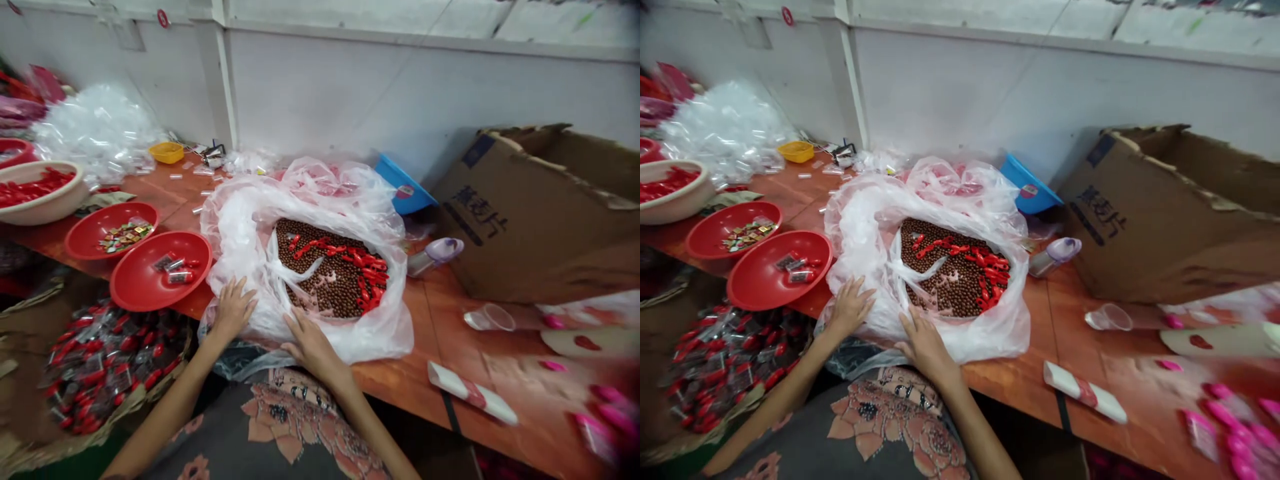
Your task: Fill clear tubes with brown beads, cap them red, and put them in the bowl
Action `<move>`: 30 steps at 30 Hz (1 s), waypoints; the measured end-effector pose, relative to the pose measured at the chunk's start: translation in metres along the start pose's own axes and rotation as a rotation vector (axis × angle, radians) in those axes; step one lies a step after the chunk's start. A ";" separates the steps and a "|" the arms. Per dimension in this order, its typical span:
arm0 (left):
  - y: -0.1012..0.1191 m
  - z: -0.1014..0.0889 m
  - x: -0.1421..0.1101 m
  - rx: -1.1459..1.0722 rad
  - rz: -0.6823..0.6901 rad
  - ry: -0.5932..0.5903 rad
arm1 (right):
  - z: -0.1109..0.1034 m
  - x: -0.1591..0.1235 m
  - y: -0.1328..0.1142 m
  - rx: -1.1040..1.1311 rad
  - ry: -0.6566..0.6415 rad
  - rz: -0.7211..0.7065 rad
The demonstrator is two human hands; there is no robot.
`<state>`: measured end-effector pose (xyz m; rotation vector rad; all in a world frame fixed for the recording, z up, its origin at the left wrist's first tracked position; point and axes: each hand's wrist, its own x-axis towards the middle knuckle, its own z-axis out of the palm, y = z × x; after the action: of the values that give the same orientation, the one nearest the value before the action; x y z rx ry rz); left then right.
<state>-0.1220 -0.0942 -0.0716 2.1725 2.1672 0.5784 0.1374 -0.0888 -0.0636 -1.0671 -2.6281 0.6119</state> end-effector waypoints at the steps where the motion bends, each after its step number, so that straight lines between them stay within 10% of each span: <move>1: 0.000 0.004 -0.005 0.029 -0.017 -0.004 | 0.003 -0.004 -0.001 -0.006 0.023 -0.001; 10: -0.015 0.011 -0.021 -0.065 0.025 -0.001 | 0.012 -0.013 -0.003 -0.058 0.084 -0.001; 21: -0.014 0.020 0.036 -0.304 0.103 -0.131 | 0.039 -0.009 0.021 -0.036 0.221 -0.058; 30: -0.038 -0.085 0.089 -0.139 0.162 -0.253 | -0.042 0.031 0.054 0.132 0.231 -0.027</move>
<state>-0.1849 -0.0274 0.0188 2.2217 1.7854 0.4175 0.1639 -0.0201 -0.0494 -0.9973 -2.3663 0.6074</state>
